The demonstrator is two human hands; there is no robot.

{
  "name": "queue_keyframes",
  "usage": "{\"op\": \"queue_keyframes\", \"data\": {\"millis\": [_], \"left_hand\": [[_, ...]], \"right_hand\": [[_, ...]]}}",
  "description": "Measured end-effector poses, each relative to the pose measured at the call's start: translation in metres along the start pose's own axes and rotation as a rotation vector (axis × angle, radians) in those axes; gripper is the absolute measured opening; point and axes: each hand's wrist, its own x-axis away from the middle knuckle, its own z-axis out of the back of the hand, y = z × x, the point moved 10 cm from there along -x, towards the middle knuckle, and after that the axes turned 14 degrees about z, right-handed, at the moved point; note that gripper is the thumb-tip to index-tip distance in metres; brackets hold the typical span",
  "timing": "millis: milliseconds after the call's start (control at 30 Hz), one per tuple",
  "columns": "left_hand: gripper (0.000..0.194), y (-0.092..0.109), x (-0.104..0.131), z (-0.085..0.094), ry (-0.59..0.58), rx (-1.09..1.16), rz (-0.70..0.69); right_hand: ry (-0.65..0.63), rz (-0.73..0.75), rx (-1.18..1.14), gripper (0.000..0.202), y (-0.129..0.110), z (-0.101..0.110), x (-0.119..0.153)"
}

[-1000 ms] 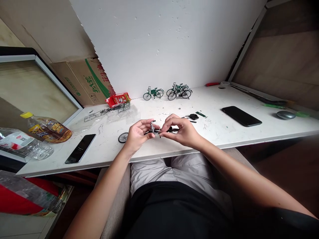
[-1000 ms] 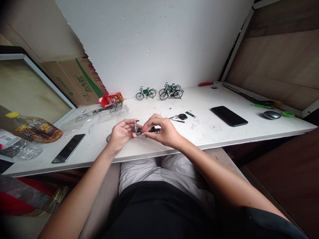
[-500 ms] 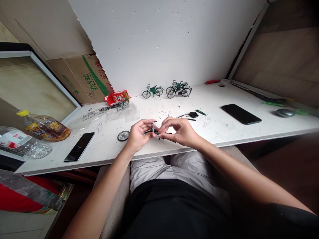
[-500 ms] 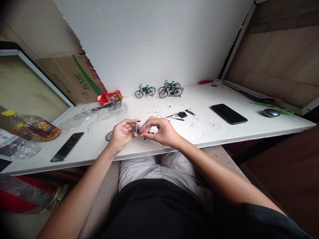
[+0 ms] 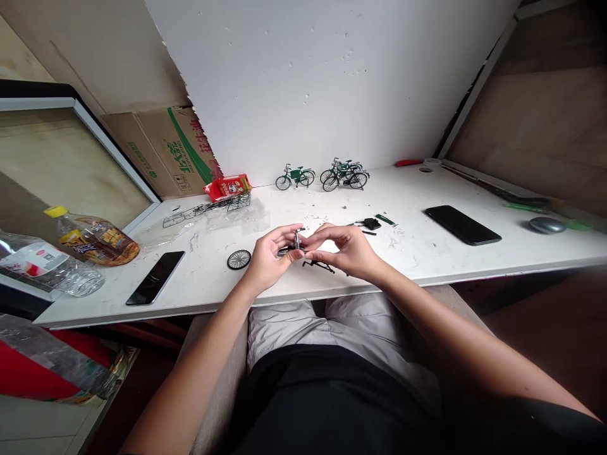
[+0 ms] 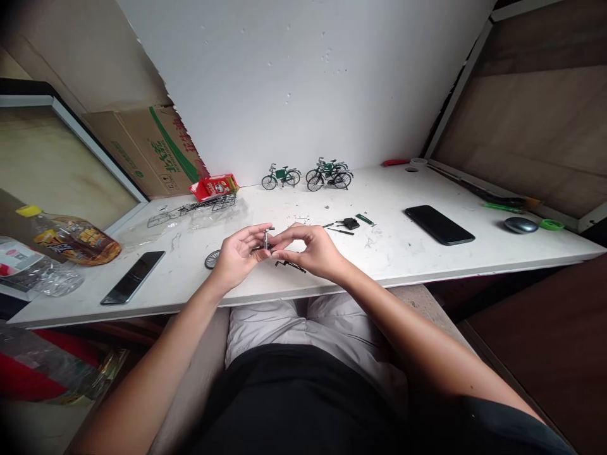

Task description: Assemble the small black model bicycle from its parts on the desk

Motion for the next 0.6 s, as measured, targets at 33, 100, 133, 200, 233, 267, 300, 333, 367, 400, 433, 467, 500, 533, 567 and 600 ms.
{"op": "queue_keyframes", "data": {"millis": [33,100,133,200,233,267,300,333,367,400,433,467,500,533,567,600], "left_hand": [[0.073,-0.001,0.0,-0.001,-0.006,0.01,0.018],[0.078,-0.005,0.0,-0.001,0.005,0.026,0.054],[0.074,-0.007,0.0,-0.001,0.024,0.031,0.068],[0.064,-0.013,-0.001,0.001,0.074,0.042,0.084],[0.063,-0.017,-0.002,0.001,0.091,0.049,0.092],[0.063,-0.02,-0.003,0.002,0.108,0.058,0.099],[0.064,-0.022,-0.004,0.003,0.123,0.066,0.106],[0.066,-0.024,-0.004,0.005,0.136,0.073,0.112],[0.066,-0.025,-0.004,0.007,0.151,0.079,0.115],[0.067,-0.026,-0.004,0.009,0.161,0.083,0.122],[0.067,-0.026,-0.004,0.012,0.172,0.083,0.131],[0.067,-0.026,-0.003,0.016,0.187,0.083,0.139],[0.067,-0.026,-0.003,0.018,0.192,0.086,0.147],[0.068,-0.026,-0.003,0.02,0.196,0.088,0.151],[0.069,-0.026,-0.003,0.022,0.199,0.091,0.155],[0.07,-0.025,-0.003,0.023,0.202,0.095,0.159]], "right_hand": [[0.005,0.0,0.017,0.029,-0.001,0.004,-0.002],[0.009,-0.002,0.044,0.029,-0.003,0.012,-0.005],[0.005,-0.009,0.052,0.031,-0.004,0.015,-0.005],[-0.003,-0.029,0.074,0.032,-0.003,0.016,-0.005],[-0.008,-0.034,0.094,0.032,-0.002,0.015,-0.004],[-0.008,-0.035,0.124,0.032,-0.003,0.015,-0.005],[-0.003,-0.031,0.159,0.032,-0.004,0.016,-0.006],[0.003,-0.029,0.197,0.031,-0.006,0.019,-0.008],[0.012,-0.03,0.236,0.031,-0.009,0.024,-0.011],[0.026,-0.038,0.273,0.032,-0.011,0.034,-0.014],[0.039,-0.063,0.313,0.033,-0.013,0.049,-0.017],[0.072,-0.086,0.366,0.037,-0.015,0.07,-0.019],[0.097,-0.12,0.433,0.041,-0.016,0.095,-0.018],[0.105,-0.168,0.511,0.044,-0.014,0.123,-0.014],[0.101,-0.237,0.603,0.047,-0.01,0.154,-0.006],[0.114,-0.331,0.701,0.049,-0.002,0.189,0.008]]}}
